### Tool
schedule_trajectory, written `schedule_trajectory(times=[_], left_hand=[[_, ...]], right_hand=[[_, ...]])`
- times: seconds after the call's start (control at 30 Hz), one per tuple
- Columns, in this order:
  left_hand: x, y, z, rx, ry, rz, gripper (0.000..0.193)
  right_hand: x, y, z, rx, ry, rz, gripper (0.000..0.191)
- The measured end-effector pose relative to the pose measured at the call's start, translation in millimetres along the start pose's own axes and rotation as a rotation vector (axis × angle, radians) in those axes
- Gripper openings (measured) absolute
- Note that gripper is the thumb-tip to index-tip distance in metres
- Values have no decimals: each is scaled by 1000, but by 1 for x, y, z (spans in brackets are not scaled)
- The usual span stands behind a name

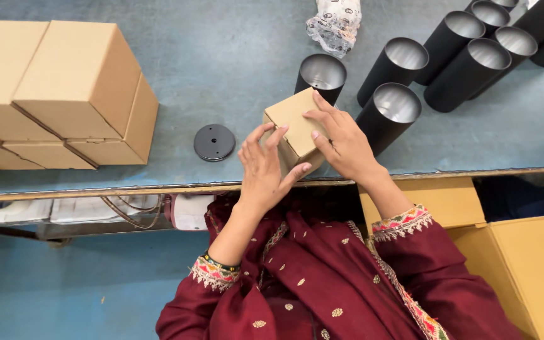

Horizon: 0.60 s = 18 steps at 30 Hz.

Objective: The person repeatedly opens small cardboard boxes, places a plastic-wrapped black cylindrical object into each box, and closes the flaps. The packed boxes are stacked on the table. The person handles multiple boxes and cylinders in a repetitive sequence.

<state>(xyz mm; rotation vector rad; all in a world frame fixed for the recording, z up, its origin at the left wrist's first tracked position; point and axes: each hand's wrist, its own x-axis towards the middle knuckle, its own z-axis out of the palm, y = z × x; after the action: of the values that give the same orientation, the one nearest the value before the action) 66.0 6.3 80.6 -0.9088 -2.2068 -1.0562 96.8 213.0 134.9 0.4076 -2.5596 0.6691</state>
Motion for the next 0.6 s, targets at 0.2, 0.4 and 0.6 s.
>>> schedule_trajectory(times=[0.2, 0.4, 0.6], left_hand=[[-7, -5, 2, 59, 82, -33, 70], [1, -13, -2, -38, 144, -59, 38], [3, -40, -9, -344, 86, -53, 26]], right_hand=[[2, -1, 7, -12, 95, -31, 35], [3, -3, 14, -22, 110, -18, 35], [4, -10, 14, -8, 77, -47, 35]])
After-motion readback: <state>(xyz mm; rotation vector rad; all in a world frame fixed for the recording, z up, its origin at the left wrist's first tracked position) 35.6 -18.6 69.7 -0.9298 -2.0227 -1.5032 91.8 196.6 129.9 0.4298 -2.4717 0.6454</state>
